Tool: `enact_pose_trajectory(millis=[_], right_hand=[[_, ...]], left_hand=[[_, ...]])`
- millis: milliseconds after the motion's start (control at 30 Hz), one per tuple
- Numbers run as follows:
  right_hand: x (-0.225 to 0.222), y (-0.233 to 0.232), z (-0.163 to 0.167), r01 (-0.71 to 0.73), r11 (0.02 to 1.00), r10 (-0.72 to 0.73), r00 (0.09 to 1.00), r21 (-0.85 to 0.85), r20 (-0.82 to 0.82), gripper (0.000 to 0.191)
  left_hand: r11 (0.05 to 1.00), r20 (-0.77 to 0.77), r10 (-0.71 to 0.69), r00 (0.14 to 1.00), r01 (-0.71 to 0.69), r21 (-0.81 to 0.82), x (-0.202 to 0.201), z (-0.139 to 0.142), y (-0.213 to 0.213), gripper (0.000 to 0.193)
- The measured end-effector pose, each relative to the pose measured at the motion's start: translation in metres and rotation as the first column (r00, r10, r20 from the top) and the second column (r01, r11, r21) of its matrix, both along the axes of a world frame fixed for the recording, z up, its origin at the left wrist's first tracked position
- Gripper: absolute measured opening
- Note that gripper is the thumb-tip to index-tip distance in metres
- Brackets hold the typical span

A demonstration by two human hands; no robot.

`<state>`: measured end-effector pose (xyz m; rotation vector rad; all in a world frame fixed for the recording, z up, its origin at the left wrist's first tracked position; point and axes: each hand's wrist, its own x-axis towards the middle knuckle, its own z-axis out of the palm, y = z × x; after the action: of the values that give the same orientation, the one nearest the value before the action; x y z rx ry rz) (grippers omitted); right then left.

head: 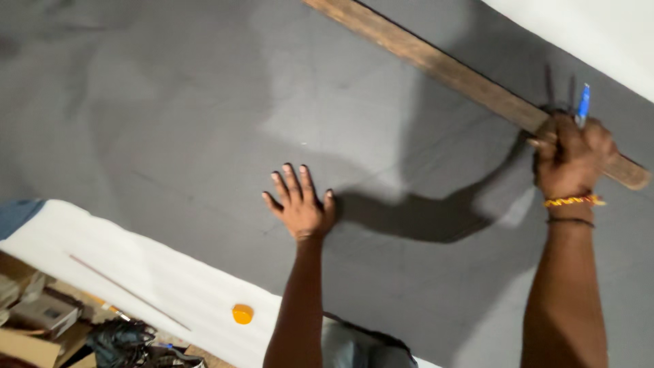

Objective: The person uses a wooden ruler and a blue pen to draw straight lines on a large piece of gray fabric laid on a white surface. They repeatedly reposition the ruler and draw lines, creating a grid pattern on the fabric.

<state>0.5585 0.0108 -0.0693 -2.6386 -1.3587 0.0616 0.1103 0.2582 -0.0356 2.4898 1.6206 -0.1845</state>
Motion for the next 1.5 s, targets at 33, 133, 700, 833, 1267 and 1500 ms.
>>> enact_pose_trajectory(millis=[33,133,700,833,1267,1500], right_hand=[[0.002,-0.003,-0.004,0.003,1.0,-0.003,1.0,-0.005,-0.007,0.034],[0.007,-0.013,-0.011,-0.002,1.0,0.001,1.0,-0.01,-0.021,0.04],[0.01,-0.02,-0.019,0.016,1.0,-0.014,0.997,0.018,-0.072,0.049],[0.01,-0.018,-0.015,0.022,1.0,-0.022,0.998,-0.005,-0.063,0.05],[-0.004,0.016,0.024,0.021,1.0,-0.02,0.99,0.009,-0.139,0.055],[-0.029,0.109,0.122,-0.051,0.999,0.052,0.995,0.016,-0.089,0.054]], left_hand=[[1.0,0.012,0.002,1.0,-0.002,-0.003,0.001,0.001,0.001,0.082],[0.999,0.002,0.025,1.0,-0.024,-0.047,0.004,0.005,0.003,0.082],[0.987,-0.086,0.048,0.995,-0.06,-0.146,0.004,0.002,0.004,0.082],[0.987,-0.087,0.047,0.995,-0.059,-0.147,0.003,0.002,0.004,0.082],[0.995,-0.031,0.038,0.999,-0.041,-0.091,0.001,0.0,0.004,0.081],[0.984,-0.041,0.062,0.997,-0.068,-0.165,0.002,0.0,0.009,0.081]])
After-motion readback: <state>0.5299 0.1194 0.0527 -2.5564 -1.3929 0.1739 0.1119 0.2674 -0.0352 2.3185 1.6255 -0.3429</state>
